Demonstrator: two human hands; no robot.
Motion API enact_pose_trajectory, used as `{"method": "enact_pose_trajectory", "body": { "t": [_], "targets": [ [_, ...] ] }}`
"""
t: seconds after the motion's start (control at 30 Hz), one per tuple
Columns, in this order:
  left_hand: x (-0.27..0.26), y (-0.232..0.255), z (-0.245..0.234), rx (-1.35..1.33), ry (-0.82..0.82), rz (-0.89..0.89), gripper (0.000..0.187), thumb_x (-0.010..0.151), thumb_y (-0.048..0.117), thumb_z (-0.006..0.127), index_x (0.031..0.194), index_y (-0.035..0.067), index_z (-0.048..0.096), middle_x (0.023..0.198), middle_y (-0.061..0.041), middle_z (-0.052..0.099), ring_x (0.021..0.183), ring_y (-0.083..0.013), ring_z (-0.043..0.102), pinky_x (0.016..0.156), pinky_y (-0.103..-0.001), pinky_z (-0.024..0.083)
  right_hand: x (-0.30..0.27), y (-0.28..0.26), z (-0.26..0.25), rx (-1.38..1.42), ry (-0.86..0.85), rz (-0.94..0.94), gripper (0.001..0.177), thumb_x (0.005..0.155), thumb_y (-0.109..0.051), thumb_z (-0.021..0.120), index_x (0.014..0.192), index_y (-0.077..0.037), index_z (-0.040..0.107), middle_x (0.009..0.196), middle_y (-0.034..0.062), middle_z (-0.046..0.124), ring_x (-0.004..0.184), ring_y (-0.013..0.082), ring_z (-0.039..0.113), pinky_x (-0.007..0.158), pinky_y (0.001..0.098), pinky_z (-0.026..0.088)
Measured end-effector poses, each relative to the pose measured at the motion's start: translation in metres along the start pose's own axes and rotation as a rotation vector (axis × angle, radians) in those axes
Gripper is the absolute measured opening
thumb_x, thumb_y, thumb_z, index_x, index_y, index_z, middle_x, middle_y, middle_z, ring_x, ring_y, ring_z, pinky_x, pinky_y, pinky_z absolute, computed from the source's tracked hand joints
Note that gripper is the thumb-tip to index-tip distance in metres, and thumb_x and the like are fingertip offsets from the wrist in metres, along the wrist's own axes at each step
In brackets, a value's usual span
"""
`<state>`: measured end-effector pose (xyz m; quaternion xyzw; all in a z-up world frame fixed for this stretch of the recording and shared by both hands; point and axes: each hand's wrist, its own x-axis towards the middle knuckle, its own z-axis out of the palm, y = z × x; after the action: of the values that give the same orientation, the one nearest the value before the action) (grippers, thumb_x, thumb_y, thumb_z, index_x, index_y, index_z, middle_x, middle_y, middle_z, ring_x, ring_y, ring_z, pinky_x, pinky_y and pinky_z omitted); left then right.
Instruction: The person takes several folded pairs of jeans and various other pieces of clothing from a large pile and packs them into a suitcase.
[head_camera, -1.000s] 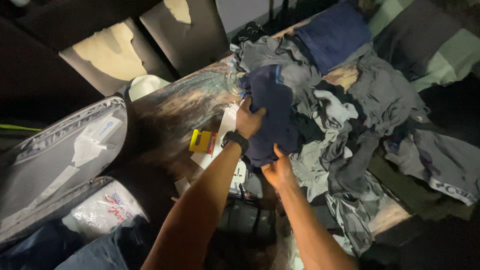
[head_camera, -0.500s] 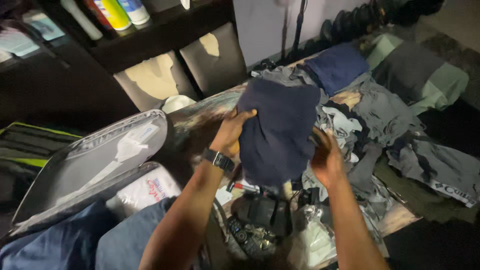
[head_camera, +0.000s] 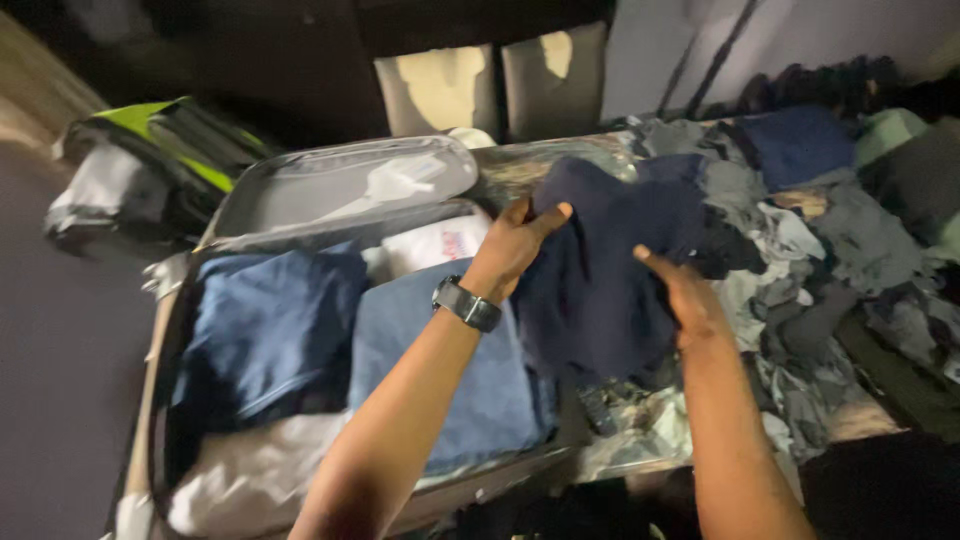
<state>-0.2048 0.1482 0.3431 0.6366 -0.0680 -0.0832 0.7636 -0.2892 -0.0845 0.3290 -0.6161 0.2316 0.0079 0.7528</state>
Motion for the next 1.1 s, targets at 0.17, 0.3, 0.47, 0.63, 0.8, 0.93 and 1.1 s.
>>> {"method": "enact_pose_trajectory", "body": {
  "t": [0.17,0.3,0.47,0.63,0.8,0.93,1.1],
  "targets": [
    [-0.083,0.011,-0.063,0.167,0.353,0.210,0.032,0.097,0.030,0.071,0.114,0.003,0.065,0.094,-0.017,0.068,0.070,-0.0195,0.060,0.063,-0.033,0.051,-0.056,-0.012,0.050,0.417,0.003,-0.232,0.056,0.081,-0.026,0.076,0.132,-0.008,0.060,0.129,0.0077,0.067,0.116,0.0246,0.067,0.099,0.0406,0.057],
    [-0.146,0.009,-0.064,-0.380,0.032,-0.220,0.044,0.093,0.039,0.064,0.128,0.012,0.060,0.116,-0.004,0.068,0.085,-0.0178,0.069,0.073,-0.039,0.056,-0.090,-0.005,0.080,0.551,-0.226,-0.401,0.050,0.091,-0.023,0.073,0.136,-0.010,0.058,0.135,0.0043,0.063,0.123,0.0224,0.064,0.107,0.0408,0.051],
    [-0.174,0.008,-0.074,-0.998,-0.107,-0.268,0.053,0.097,0.041,0.066,0.133,0.002,0.061,0.122,-0.013,0.072,0.104,-0.0247,0.073,0.098,-0.042,0.057,-0.148,0.047,0.138,0.668,-0.352,0.037,0.044,0.094,-0.031,0.067,0.134,-0.013,0.065,0.131,0.0026,0.070,0.117,0.0212,0.067,0.104,0.0410,0.052],
    [-0.213,-0.012,-0.107,-0.944,-0.010,-0.124,0.037,0.101,0.030,0.070,0.125,0.002,0.067,0.117,-0.009,0.074,0.105,-0.0221,0.071,0.102,-0.039,0.056,-0.172,0.086,0.151,0.668,-0.444,0.207,0.033,0.097,-0.030,0.067,0.125,-0.013,0.068,0.124,0.0021,0.072,0.113,0.0200,0.068,0.100,0.0403,0.054],
    [-0.246,0.003,-0.155,-0.762,0.113,-0.104,0.029,0.095,0.024,0.073,0.116,0.004,0.070,0.104,-0.008,0.075,0.092,-0.0211,0.072,0.087,-0.039,0.059,-0.169,0.107,0.140,0.608,-0.519,0.228,0.027,0.096,-0.035,0.071,0.117,-0.019,0.069,0.116,0.0007,0.071,0.102,0.0214,0.068,0.081,0.0387,0.055],
    [-0.274,0.052,-0.231,-0.566,-0.011,-0.206,0.034,0.094,0.025,0.077,0.116,0.001,0.068,0.098,-0.010,0.073,0.085,-0.0222,0.070,0.078,-0.038,0.060,-0.172,0.084,0.148,0.414,-0.556,0.087,0.042,0.092,-0.052,0.069,0.119,-0.020,0.069,0.118,0.0114,0.074,0.100,0.0226,0.069,0.073,0.0326,0.054],
    [-0.278,0.096,-0.278,-0.146,-0.009,-0.100,0.054,0.084,0.026,0.080,0.128,0.000,0.064,0.110,-0.008,0.072,0.095,-0.0172,0.072,0.084,-0.033,0.061,-0.179,0.082,0.210,-0.050,-0.583,0.136,0.046,0.093,-0.039,0.073,0.136,-0.025,0.069,0.117,0.0078,0.069,0.099,0.0211,0.065,0.080,0.0364,0.052]
  ]
}}
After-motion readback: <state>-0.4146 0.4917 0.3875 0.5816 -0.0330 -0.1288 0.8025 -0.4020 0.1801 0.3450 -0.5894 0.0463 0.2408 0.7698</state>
